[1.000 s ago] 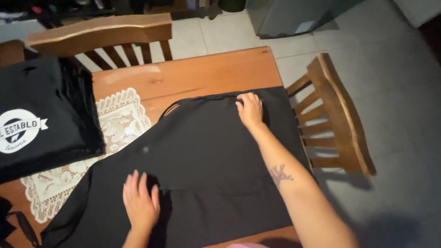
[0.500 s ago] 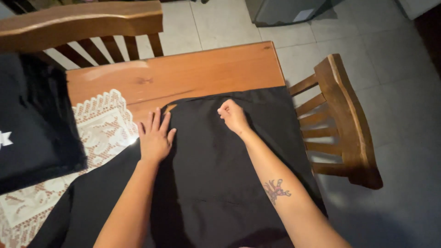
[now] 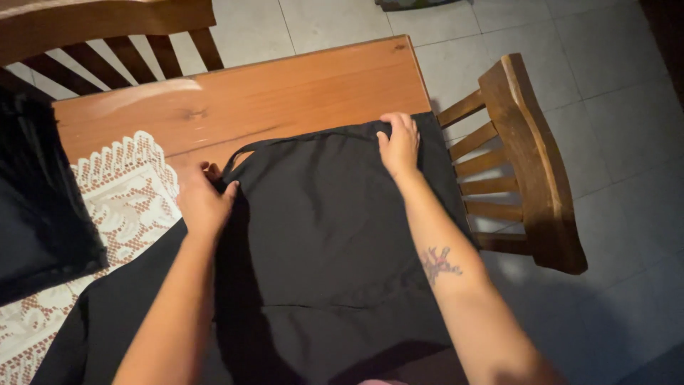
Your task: Folding printed black aprons into squares and stacking them on a wooden table.
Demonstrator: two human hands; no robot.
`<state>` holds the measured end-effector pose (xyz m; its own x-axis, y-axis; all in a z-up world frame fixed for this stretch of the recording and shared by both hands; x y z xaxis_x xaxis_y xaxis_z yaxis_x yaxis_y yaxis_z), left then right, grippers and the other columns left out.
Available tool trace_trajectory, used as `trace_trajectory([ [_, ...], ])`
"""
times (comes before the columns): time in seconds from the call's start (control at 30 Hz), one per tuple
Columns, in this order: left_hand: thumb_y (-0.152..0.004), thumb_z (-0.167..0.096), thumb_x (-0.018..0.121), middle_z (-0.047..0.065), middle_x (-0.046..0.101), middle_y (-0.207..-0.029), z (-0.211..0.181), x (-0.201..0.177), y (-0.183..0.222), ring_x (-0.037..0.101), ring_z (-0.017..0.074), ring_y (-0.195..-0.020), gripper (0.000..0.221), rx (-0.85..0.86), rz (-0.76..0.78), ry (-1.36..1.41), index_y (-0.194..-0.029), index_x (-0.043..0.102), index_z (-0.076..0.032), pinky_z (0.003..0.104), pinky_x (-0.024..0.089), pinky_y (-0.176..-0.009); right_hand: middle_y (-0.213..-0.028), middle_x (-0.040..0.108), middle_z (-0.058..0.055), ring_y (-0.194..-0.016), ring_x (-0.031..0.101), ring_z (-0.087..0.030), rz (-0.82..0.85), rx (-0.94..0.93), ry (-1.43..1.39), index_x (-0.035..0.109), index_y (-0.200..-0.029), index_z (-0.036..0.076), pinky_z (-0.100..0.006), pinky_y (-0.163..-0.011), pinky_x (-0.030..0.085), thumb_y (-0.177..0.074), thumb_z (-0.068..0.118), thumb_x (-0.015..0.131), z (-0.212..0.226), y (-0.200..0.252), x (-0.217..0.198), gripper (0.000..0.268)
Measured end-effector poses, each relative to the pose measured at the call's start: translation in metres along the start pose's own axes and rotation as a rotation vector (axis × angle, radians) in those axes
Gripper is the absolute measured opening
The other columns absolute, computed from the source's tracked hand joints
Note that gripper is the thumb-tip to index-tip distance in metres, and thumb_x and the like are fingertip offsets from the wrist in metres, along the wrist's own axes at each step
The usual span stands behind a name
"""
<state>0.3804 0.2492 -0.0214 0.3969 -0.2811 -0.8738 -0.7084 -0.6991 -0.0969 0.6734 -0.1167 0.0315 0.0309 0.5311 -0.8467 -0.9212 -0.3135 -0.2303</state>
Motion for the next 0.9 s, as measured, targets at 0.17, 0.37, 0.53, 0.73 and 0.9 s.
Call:
trace_trajectory([
  [0.17, -0.070, -0.041, 0.092, -0.006, 0.076, -0.093, 0.043, 0.108, -0.036, 0.073, 0.0225, -0.094, 0.038, -0.125, 0.464, 0.265, -0.102, 0.075, -0.028, 0.037, 0.047, -0.080, -0.113, 0.062, 0.009, -0.122, 0.054, -0.019, 0.330, -0.077, 0.157, 0.060, -0.131, 0.030, -0.045, -0.107, 0.038, -0.082, 0.024, 0.086, -0.040, -0.042, 0.036, 0.055],
  [0.37, -0.072, -0.007, 0.077, 0.005, 0.060, -0.071, -0.052, 0.019, -0.013, 0.061, 0.0212, -0.063, 0.022, -0.155, 0.777, 0.827, -0.088, 0.062, -0.005, 0.030, 0.043, -0.056, -0.098, 0.063, 0.007, -0.107, 0.057, -0.019, 0.367, -0.271, 0.272, 0.071, -0.085, 0.030, -0.038, -0.092, 0.041, -0.078, 0.031, 0.082, -0.019, -0.049, 0.030, 0.013],
  [0.53, -0.078, -0.008, 0.080, 0.010, 0.071, -0.077, -0.014, 0.031, -0.025, 0.067, 0.0224, -0.068, 0.023, -0.149, 0.953, 0.770, -0.099, 0.072, -0.002, 0.033, 0.050, -0.063, -0.092, 0.073, 0.001, -0.102, 0.067, -0.021, 0.325, -0.325, 0.129, 0.066, -0.092, 0.021, -0.038, -0.097, 0.044, -0.080, 0.025, 0.077, -0.015, -0.043, 0.001, 0.017],
  [0.73, -0.082, -0.020, 0.083, 0.008, 0.068, -0.076, -0.022, -0.002, -0.008, 0.063, 0.0202, -0.066, 0.021, -0.242, 1.019, 0.788, -0.091, 0.074, -0.004, 0.033, 0.050, -0.059, -0.087, 0.070, 0.005, -0.099, 0.065, -0.019, 0.227, -0.385, 0.086, 0.063, -0.094, 0.024, -0.036, -0.099, 0.044, -0.077, 0.019, 0.083, -0.025, -0.040, -0.007, 0.027],
  [0.9, -0.089, -0.040, 0.078, 0.011, 0.060, -0.087, -0.016, -0.016, -0.004, 0.056, 0.0218, -0.066, 0.046, -0.344, 0.940, 0.701, -0.118, 0.067, -0.005, 0.032, 0.047, -0.050, -0.087, 0.069, 0.005, -0.097, 0.064, -0.019, 0.143, -0.352, 0.069, 0.069, -0.104, 0.025, -0.036, -0.100, 0.044, -0.076, 0.014, 0.087, -0.019, -0.034, -0.025, 0.034],
])
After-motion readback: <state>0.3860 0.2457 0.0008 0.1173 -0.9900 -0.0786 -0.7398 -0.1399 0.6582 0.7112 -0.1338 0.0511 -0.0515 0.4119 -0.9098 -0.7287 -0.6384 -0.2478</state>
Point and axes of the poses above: each hand's wrist, its own y-axis away from the middle knuckle, its own x-axis out of the palm, z = x × y, the point moved 10 cm from there along -y, towards the middle knuckle
